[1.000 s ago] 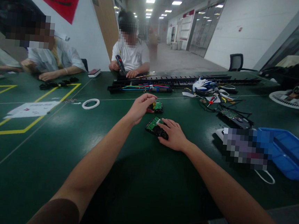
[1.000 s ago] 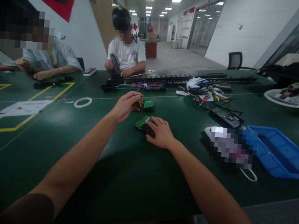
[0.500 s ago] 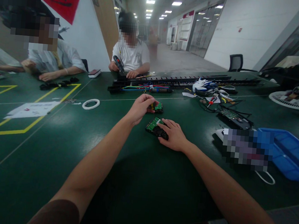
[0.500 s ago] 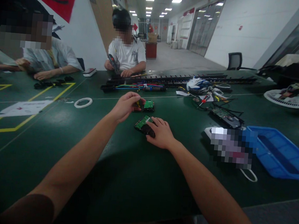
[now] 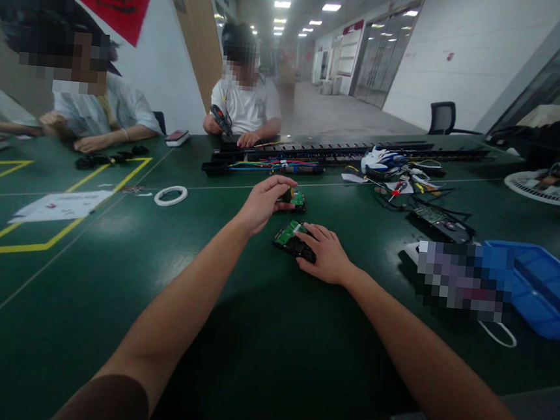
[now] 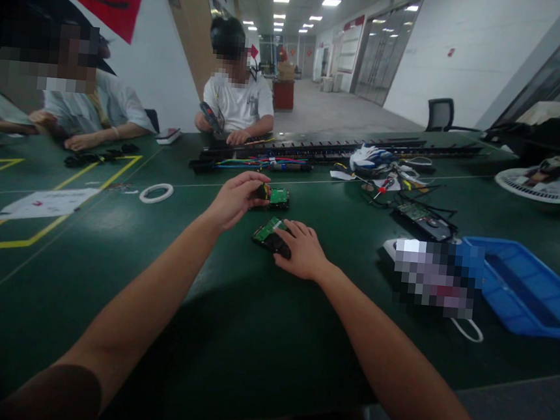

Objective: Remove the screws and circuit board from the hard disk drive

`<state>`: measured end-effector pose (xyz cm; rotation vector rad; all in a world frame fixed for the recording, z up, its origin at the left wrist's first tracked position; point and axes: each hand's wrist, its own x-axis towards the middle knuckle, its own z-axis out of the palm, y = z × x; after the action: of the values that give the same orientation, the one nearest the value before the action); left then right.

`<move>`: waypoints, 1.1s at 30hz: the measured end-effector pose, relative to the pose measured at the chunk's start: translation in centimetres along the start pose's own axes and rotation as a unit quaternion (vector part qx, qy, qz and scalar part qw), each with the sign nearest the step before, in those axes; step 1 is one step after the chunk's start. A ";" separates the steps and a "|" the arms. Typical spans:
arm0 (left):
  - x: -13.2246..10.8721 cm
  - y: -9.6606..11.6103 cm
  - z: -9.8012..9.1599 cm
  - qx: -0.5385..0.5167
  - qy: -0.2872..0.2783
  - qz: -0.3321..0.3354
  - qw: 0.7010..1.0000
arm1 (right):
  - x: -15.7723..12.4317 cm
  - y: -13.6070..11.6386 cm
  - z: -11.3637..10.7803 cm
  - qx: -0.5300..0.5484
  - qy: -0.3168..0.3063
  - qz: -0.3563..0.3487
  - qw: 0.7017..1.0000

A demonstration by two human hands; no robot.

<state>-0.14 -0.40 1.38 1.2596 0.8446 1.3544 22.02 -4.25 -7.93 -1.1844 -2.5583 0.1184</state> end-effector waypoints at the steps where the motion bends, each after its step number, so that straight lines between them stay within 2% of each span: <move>1: 0.0 0.0 0.0 -0.003 -0.007 -0.001 1.000 | 0.0 0.0 0.0 0.000 -0.001 0.000 1.000; 6: -0.1 -0.2 0.0 -0.002 -0.025 0.003 1.000 | 0.0 0.0 0.1 -0.001 0.002 0.000 1.000; 12: -0.1 -0.2 0.0 0.031 -0.014 0.016 0.999 | 0.0 0.0 -0.1 0.000 -0.002 0.002 1.000; 21: -0.2 0.0 0.2 0.027 0.002 -0.007 1.000 | 0.1 0.0 0.0 -0.003 0.000 -0.004 1.000; 33: 0.1 -0.2 -0.3 0.070 0.013 0.017 0.997 | 0.0 0.0 0.0 -0.003 -0.001 -0.002 1.000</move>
<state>-0.36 -0.26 1.12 1.3710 0.9548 1.3602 21.99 -4.23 -7.91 -1.1821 -2.5636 0.1121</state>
